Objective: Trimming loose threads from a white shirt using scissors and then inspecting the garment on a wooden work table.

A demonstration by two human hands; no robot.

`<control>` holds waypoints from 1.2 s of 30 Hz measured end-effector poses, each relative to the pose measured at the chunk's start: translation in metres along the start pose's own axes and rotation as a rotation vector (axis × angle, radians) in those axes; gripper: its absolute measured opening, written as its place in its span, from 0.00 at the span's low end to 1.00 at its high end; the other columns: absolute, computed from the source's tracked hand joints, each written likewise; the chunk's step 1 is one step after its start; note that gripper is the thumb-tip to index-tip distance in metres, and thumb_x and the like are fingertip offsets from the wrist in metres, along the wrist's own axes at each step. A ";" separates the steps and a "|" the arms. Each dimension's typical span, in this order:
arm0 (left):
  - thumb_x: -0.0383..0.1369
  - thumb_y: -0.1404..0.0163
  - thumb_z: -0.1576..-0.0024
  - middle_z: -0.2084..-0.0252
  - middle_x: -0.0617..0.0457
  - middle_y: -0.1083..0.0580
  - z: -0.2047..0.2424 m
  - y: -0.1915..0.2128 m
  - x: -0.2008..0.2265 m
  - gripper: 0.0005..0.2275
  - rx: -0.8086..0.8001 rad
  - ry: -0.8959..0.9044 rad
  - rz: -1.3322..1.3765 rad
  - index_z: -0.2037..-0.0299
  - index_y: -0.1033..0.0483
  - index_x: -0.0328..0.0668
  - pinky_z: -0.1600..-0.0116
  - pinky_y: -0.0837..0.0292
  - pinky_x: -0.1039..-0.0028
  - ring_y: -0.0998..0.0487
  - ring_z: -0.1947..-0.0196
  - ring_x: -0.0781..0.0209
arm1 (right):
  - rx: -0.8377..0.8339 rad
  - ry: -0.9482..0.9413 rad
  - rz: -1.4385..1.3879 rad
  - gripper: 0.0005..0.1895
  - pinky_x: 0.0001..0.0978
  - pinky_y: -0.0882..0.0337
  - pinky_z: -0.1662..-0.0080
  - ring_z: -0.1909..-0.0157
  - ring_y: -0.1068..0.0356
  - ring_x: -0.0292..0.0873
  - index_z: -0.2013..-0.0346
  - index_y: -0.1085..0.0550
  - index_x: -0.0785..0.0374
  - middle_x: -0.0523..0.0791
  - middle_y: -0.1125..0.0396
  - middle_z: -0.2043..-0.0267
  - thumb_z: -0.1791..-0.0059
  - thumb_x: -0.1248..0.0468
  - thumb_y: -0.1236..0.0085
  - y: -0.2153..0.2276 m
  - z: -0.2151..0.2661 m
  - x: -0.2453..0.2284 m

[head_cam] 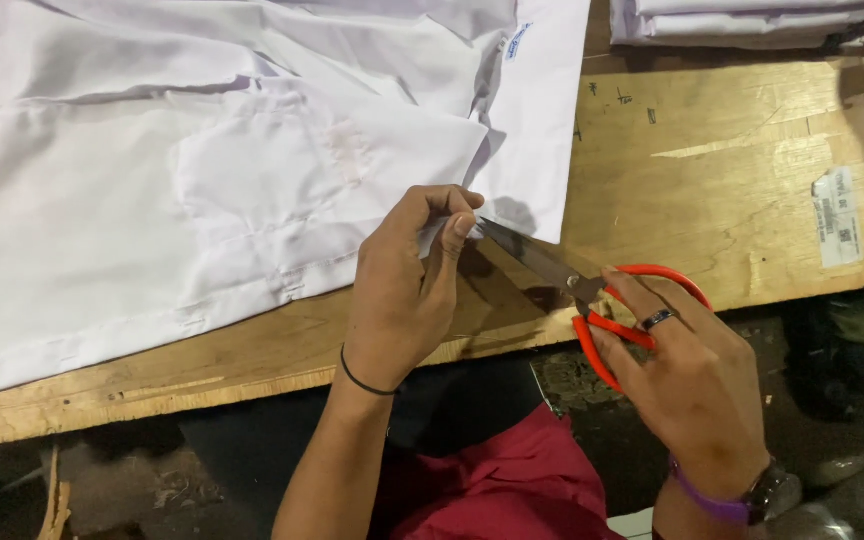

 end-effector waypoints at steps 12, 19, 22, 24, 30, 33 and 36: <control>0.28 0.56 0.33 0.58 0.56 0.24 0.002 -0.003 0.003 0.02 0.008 -0.082 -0.161 0.58 0.30 0.45 0.54 0.29 0.71 0.23 0.56 0.59 | -0.016 -0.105 0.014 0.28 0.44 0.26 0.56 0.53 0.25 0.49 0.38 0.22 0.59 0.48 0.26 0.45 0.54 0.61 0.31 -0.004 0.008 -0.001; 0.33 0.58 0.32 0.60 0.59 0.24 0.002 -0.004 -0.001 0.05 -0.012 -0.036 -0.176 0.58 0.30 0.47 0.57 0.32 0.71 0.27 0.63 0.61 | 0.010 -0.079 0.057 0.28 0.38 0.26 0.62 0.60 0.26 0.46 0.36 0.22 0.59 0.47 0.26 0.50 0.52 0.59 0.31 -0.006 0.004 -0.005; 0.34 0.58 0.32 0.59 0.61 0.23 0.002 -0.004 -0.003 0.05 -0.017 -0.002 -0.201 0.58 0.30 0.48 0.55 0.32 0.70 0.27 0.62 0.61 | 0.036 -0.065 0.057 0.25 0.42 0.25 0.58 0.54 0.25 0.49 0.39 0.21 0.59 0.46 0.26 0.46 0.51 0.58 0.32 -0.006 0.003 -0.007; 0.33 0.58 0.33 0.60 0.60 0.24 0.002 -0.004 -0.002 0.04 -0.013 -0.015 -0.196 0.58 0.30 0.48 0.55 0.32 0.70 0.26 0.62 0.61 | 0.018 -0.072 0.038 0.27 0.43 0.26 0.61 0.55 0.26 0.49 0.38 0.22 0.59 0.47 0.26 0.47 0.51 0.58 0.32 -0.007 0.002 -0.005; 0.30 0.57 0.33 0.57 0.58 0.23 0.001 -0.002 -0.003 0.03 0.001 -0.006 -0.158 0.58 0.31 0.47 0.52 0.29 0.70 0.22 0.57 0.60 | 0.005 -0.063 -0.024 0.27 0.41 0.25 0.57 0.55 0.25 0.48 0.39 0.22 0.63 0.48 0.25 0.51 0.52 0.61 0.31 -0.004 0.002 -0.006; 0.30 0.57 0.33 0.57 0.58 0.23 0.002 -0.002 -0.003 0.03 0.009 -0.016 -0.149 0.58 0.31 0.46 0.52 0.29 0.70 0.22 0.56 0.60 | 0.015 -0.064 -0.018 0.27 0.41 0.24 0.56 0.53 0.25 0.48 0.39 0.22 0.63 0.48 0.25 0.49 0.53 0.61 0.30 -0.005 0.002 -0.005; 0.31 0.58 0.33 0.58 0.58 0.24 0.002 -0.003 -0.002 0.03 0.009 -0.032 -0.161 0.58 0.31 0.46 0.53 0.29 0.70 0.23 0.58 0.61 | 0.024 -0.055 -0.041 0.27 0.41 0.25 0.53 0.51 0.25 0.49 0.39 0.22 0.64 0.50 0.25 0.47 0.52 0.61 0.31 -0.005 0.001 -0.006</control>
Point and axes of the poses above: each hand's wrist, its own z-axis away from the middle knuckle, its own y-axis out of the back of the hand, x = y × z, the point moved 10 cm from there along -z, towards the middle knuckle
